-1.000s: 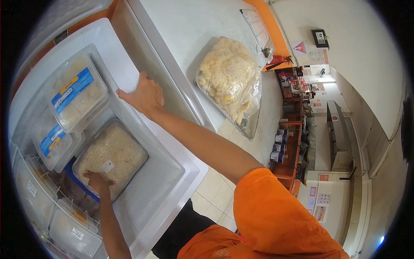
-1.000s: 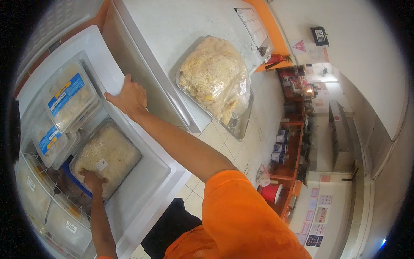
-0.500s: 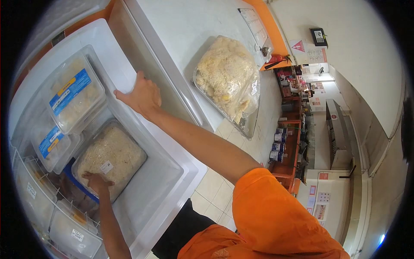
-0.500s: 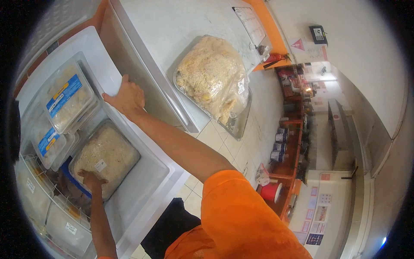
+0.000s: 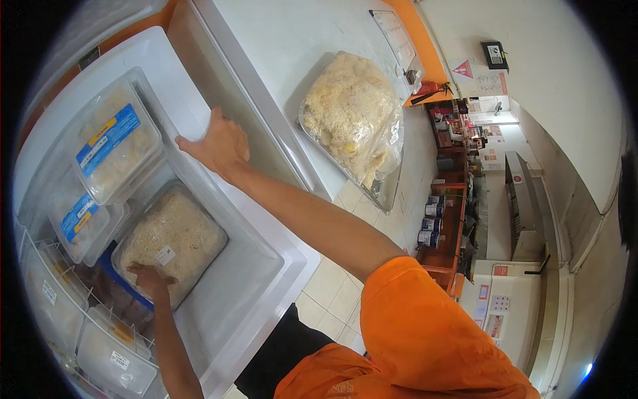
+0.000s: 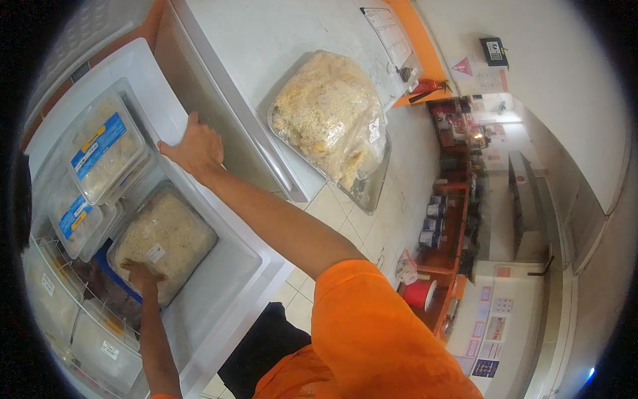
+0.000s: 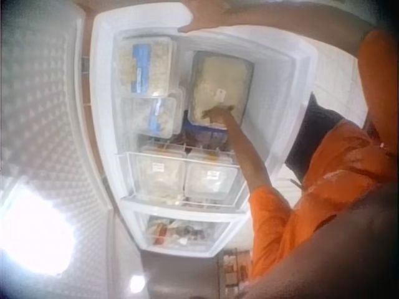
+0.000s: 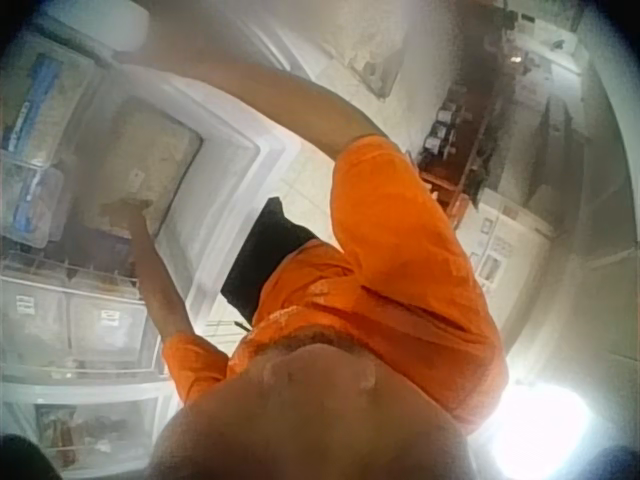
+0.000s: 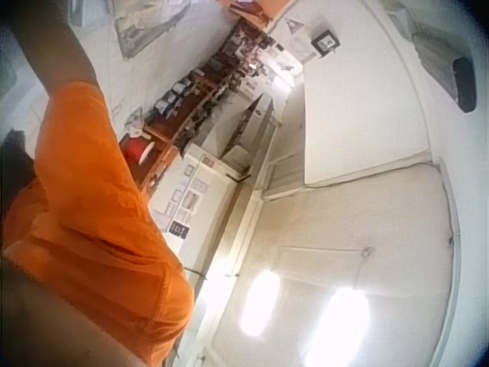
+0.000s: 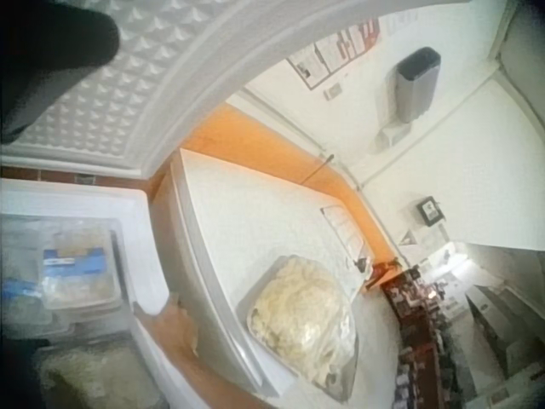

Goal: The person opens a chest freezer, removes a metal tray containing breaded items wrapped in plastic, and places it on a counter. They then put on a plastic glove and rearrange the breaded items on the tray.

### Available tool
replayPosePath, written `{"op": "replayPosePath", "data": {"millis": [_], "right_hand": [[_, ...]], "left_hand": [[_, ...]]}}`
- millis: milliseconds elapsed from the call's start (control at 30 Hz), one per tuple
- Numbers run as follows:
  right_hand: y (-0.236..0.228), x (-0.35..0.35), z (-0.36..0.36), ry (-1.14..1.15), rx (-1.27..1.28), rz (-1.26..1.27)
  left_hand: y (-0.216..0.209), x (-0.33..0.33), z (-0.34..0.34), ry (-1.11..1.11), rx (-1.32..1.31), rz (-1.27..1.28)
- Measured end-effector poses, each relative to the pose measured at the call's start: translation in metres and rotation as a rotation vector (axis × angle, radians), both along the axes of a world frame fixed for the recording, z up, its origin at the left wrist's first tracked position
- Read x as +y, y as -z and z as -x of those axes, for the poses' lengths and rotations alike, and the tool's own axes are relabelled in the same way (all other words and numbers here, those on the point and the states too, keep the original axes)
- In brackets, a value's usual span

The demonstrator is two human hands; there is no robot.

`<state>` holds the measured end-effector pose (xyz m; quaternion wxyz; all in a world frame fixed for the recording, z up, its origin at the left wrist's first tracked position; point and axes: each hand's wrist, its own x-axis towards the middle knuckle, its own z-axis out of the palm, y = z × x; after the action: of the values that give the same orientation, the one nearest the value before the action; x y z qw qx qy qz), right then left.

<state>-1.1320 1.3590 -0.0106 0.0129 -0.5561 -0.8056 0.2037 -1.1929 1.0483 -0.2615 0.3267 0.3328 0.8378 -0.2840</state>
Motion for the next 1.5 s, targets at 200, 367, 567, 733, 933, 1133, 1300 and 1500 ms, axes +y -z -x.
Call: {"op": "replayPosePath", "data": {"millis": [200,367,567,733,933,1133,1300,1500], "right_hand": [[0.012,-0.005,0.004,-0.017,0.022,-0.019],[0.024,0.005,-0.003,-0.012,-0.125,-0.15],[0.024,0.004,-0.004,-0.037,-0.049,-0.2],[0.026,0.001,-0.001,-0.033,-0.067,-0.166],[0.024,-0.001,0.003,-0.065,-0.062,-0.198],[0.025,0.001,-0.001,-0.089,-0.04,-0.217],[0.025,0.0,0.0,-0.086,-0.055,-0.225],[0.027,0.003,-0.001,-0.066,-0.086,-0.198]], "left_hand": [[-0.004,-0.015,0.007,-0.061,-0.032,-0.03],[-0.003,-0.001,-0.003,-0.043,-0.085,0.041],[0.002,0.0,-0.004,-0.097,-0.037,0.002],[-0.011,-0.002,0.002,-0.063,-0.052,0.008],[0.003,-0.009,0.0,-0.042,-0.001,-0.01],[0.003,-0.003,-0.002,-0.055,0.01,0.014],[0.002,-0.004,-0.002,-0.059,0.048,0.006],[-0.004,0.0,-0.001,0.037,-0.015,0.029]]}}
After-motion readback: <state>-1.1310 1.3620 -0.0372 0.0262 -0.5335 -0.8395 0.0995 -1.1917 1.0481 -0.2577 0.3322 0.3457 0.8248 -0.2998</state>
